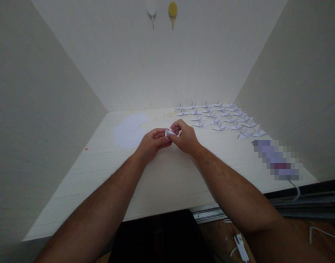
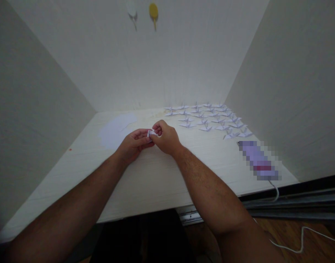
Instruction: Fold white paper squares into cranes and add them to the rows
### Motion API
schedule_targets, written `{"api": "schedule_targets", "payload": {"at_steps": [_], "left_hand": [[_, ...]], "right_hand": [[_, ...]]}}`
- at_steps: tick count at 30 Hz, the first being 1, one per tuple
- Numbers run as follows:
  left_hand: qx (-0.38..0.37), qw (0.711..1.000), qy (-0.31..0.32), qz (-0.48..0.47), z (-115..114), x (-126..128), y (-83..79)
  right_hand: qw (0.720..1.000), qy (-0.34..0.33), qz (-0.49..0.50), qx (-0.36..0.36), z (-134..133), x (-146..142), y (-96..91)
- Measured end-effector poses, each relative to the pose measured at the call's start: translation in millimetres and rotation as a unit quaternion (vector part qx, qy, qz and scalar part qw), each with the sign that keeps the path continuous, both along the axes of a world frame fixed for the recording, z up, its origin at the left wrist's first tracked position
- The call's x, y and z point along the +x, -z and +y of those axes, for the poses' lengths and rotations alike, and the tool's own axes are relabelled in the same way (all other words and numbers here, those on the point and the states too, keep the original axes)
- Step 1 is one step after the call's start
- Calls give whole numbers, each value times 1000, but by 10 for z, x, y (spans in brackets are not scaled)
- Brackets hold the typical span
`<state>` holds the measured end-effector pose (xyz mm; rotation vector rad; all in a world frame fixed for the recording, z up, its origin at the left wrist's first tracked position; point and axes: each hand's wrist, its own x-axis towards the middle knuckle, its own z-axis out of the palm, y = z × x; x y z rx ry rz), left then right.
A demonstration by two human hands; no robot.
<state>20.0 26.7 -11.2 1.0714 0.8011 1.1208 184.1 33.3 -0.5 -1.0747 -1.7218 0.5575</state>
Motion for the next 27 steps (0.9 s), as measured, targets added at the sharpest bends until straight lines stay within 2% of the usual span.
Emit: {"api": "schedule_targets", "payload": {"at_steps": [6,14,21,27], "left_hand": [[3,1000,-6,-9,5,1,8],[7,1000,13,-7,-1,-2,12],[3,999,35,-20,-8,-16,-3],[9,999,27,-16,-12,-10,9]], "right_hand": [[995,25,-77,55,20,4,32],[999,21,-50,1,-4,1,30],[998,46,-35,8,-8,-4,33],[999,10,-46,20,0,-8,37]]}}
